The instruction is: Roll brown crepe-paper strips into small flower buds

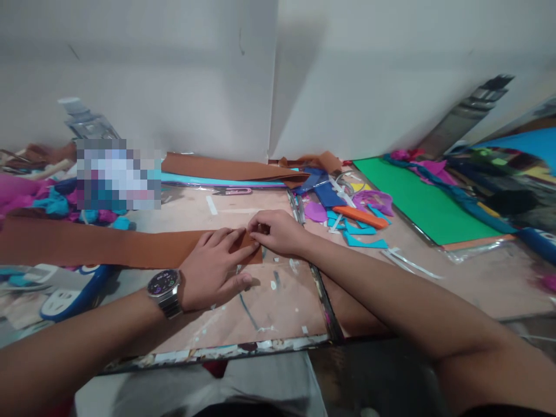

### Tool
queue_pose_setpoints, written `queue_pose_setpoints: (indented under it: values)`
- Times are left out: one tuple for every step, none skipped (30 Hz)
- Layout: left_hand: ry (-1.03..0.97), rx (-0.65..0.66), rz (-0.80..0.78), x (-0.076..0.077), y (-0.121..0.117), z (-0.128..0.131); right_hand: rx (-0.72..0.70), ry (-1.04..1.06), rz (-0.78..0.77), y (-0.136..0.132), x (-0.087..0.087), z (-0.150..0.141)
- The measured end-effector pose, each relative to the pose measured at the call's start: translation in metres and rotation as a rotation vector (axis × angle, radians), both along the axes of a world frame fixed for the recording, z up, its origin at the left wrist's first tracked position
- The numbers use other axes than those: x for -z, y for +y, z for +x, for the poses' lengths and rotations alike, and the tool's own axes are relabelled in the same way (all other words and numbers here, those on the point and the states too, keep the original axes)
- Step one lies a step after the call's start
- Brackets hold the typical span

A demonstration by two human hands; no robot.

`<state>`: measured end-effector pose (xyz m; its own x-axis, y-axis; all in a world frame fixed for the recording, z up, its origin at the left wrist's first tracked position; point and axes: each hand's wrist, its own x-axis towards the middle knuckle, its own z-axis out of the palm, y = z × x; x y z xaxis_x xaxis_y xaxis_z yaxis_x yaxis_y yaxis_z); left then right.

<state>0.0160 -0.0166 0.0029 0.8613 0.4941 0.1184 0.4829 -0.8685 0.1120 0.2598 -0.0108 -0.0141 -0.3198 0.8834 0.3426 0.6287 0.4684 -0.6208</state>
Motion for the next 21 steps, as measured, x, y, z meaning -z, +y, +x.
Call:
queue_pose_setpoints:
  values:
    - [0.002, -0.001, -0.001, -0.0002, 0.0, -0.0001, 0.0, -0.014, 0.01, 0.0003, 0.0001, 0.0002]
    - [0.004, -0.002, -0.002, -0.0004, 0.0, -0.0001, 0.0, -0.027, 0.021, 0.0005, 0.0001, 0.0003]
    - [0.006, -0.003, -0.003, -0.0006, 0.0, -0.0002, 0.001, -0.036, 0.029, 0.0006, 0.0001, 0.0004]
    - [0.008, -0.003, -0.005, -0.0007, 0.0, -0.0003, 0.0, -0.043, 0.032, 0.0006, 0.0, 0.0004]
    - [0.009, -0.003, -0.008, -0.0008, 0.0, -0.0004, -0.001, -0.047, 0.032, 0.0005, 0.0, 0.0005]
    - [0.01, -0.003, -0.009, -0.0007, -0.0001, -0.0005, -0.003, -0.052, 0.034, 0.0005, 0.0001, 0.0005]
    - [0.011, -0.002, -0.01, -0.0005, -0.0001, -0.0007, -0.005, -0.055, 0.038, 0.0004, 0.0004, 0.0007]
    - [0.012, -0.003, -0.009, -0.0002, -0.0001, -0.0008, -0.008, -0.055, 0.043, 0.0005, 0.0009, 0.0009]
    - [0.012, -0.004, -0.007, 0.0003, -0.0001, -0.0009, -0.012, -0.052, 0.049, 0.0006, 0.0015, 0.0012]
    - [0.012, -0.005, -0.004, 0.0009, 0.0, -0.001, -0.016, -0.046, 0.054, 0.0007, 0.0021, 0.0016]
    - [0.011, -0.006, -0.002, 0.0014, 0.0, -0.0011, -0.019, -0.041, 0.056, 0.0007, 0.0025, 0.0019]
    - [0.009, -0.007, -0.001, 0.0018, 0.0001, -0.0012, -0.021, -0.036, 0.059, 0.0007, 0.0028, 0.0022]
    - [0.006, -0.008, 0.0, 0.002, 0.0001, -0.0013, -0.022, -0.033, 0.059, 0.0005, 0.0028, 0.0024]
    - [0.003, -0.007, -0.001, 0.0021, 0.0001, -0.0013, -0.021, -0.03, 0.056, 0.0001, 0.0024, 0.0024]
    - [0.0, -0.006, -0.002, 0.0021, 0.0001, -0.0013, -0.021, -0.028, 0.051, -0.0003, 0.0018, 0.0022]
    - [-0.003, -0.004, -0.003, 0.0019, 0.0, -0.0013, -0.022, -0.026, 0.045, -0.0008, 0.0009, 0.0019]
    - [-0.003, -0.002, -0.004, 0.0017, -0.0002, -0.0013, -0.023, -0.024, 0.039, -0.0013, 0.0, 0.0015]
    - [-0.003, 0.0, -0.006, 0.0015, -0.0003, -0.0013, -0.026, -0.022, 0.035, -0.0017, -0.0009, 0.0011]
    - [-0.002, 0.001, -0.008, 0.0014, -0.0004, -0.0012, -0.028, -0.022, 0.032, -0.0019, -0.0016, 0.0008]
    - [-0.002, 0.001, -0.01, 0.0014, -0.0005, -0.0012, -0.031, -0.023, 0.031, -0.0021, -0.0021, 0.0007]
    - [-0.001, 0.0, -0.011, 0.0015, -0.0006, -0.0012, -0.034, -0.025, 0.027, -0.0022, -0.0023, 0.0007]
